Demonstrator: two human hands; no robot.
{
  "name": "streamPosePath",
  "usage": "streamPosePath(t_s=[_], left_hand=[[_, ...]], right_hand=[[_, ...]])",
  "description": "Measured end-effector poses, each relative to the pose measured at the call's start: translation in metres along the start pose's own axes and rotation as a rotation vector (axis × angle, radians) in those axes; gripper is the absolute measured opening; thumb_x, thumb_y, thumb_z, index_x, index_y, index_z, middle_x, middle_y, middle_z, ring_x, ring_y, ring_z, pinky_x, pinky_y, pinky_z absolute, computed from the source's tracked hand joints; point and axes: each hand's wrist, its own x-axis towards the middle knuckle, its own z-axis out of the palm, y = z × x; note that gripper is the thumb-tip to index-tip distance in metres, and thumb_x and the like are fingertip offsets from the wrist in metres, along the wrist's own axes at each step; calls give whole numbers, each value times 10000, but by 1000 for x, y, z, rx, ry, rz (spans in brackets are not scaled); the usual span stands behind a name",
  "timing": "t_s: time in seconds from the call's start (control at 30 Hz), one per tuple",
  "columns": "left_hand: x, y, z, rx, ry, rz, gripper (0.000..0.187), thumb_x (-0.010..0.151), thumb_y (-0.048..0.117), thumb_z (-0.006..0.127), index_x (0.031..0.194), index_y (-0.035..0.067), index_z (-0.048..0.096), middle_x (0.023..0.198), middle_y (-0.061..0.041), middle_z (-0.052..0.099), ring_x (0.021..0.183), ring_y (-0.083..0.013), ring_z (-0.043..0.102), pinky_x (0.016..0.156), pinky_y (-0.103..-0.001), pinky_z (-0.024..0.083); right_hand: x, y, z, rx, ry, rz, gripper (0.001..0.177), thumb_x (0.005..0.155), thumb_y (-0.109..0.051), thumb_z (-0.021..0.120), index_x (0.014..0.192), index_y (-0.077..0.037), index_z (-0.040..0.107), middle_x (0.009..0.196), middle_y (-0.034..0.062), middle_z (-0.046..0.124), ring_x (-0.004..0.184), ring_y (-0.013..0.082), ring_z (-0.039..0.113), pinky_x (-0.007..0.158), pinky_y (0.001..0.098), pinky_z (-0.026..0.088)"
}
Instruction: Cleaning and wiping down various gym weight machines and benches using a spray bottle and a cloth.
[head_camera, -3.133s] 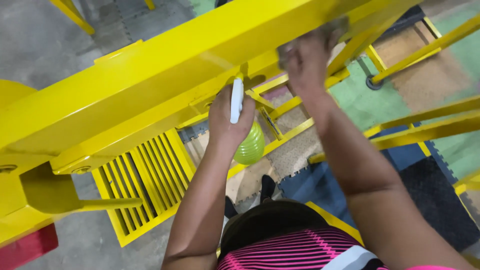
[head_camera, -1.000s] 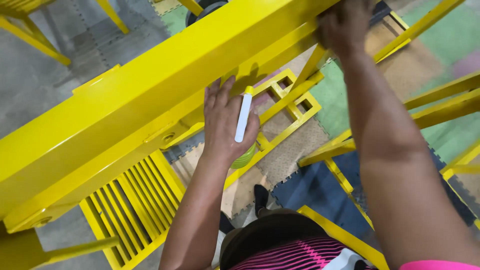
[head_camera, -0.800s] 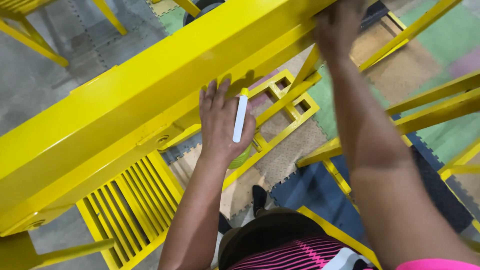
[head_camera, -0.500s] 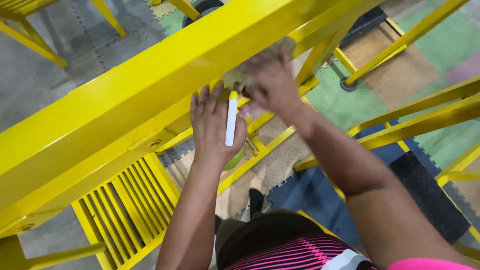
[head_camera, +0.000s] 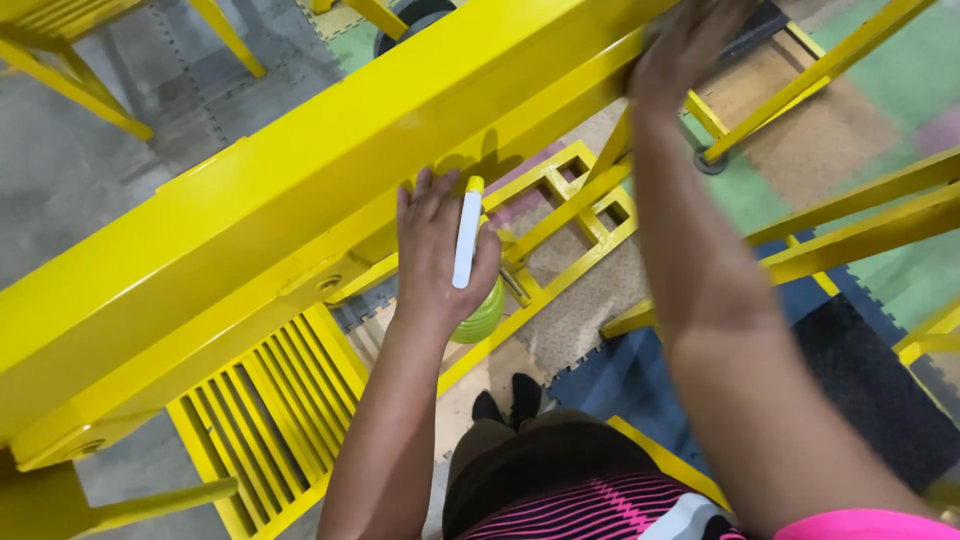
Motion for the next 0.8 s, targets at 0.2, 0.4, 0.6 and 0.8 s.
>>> streamPosePath(t_s=[0.2, 0.4, 0.6, 0.8], left_hand=[[-21, -1, -24, -51, -26, -4, 412, 863, 239, 644, 1199, 3, 677, 1432, -253, 591, 1444, -498, 434, 1231, -645, 220], [-37, -3, -57, 56, -110, -27, 372, 839, 286, 652, 1101, 30, 720, 1409, -234, 590, 1456, -471, 390, 1224, -654, 151], [-49, -3, -79, 34, -146, 11, 378, 842, 273, 637, 1100, 5, 703, 1431, -221, 585, 1483, -464, 378, 1243, -650, 121], [-51, 2, -86, -21, -133, 45, 351, 833, 238, 642, 1088, 0, 688, 1426, -215, 594, 1477, -463, 394, 1247, -645, 131]], right_hand=[[-205, -150, 27, 6, -144, -42, 715, 1136, -299, 406, 1693, -80, 15, 1778, 130, 10, 1658, 290, 45, 1377, 379, 48], [-289, -206, 25, 96, -588, 0, 671, 1120, -461, 421, 1635, -64, 258, 1726, 152, 274, 1628, 379, 185, 1366, 502, 57], [-214, -87, 28, 498, -347, -9, 648, 1048, -435, 603, 1577, -187, 323, 1703, 64, 244, 1616, 300, 200, 1382, 431, 135], [-61, -18, -9, 343, 117, 435, 445, 1086, -264, 480, 1487, -72, 473, 1391, 133, 639, 1243, 270, 622, 1098, 387, 471]])
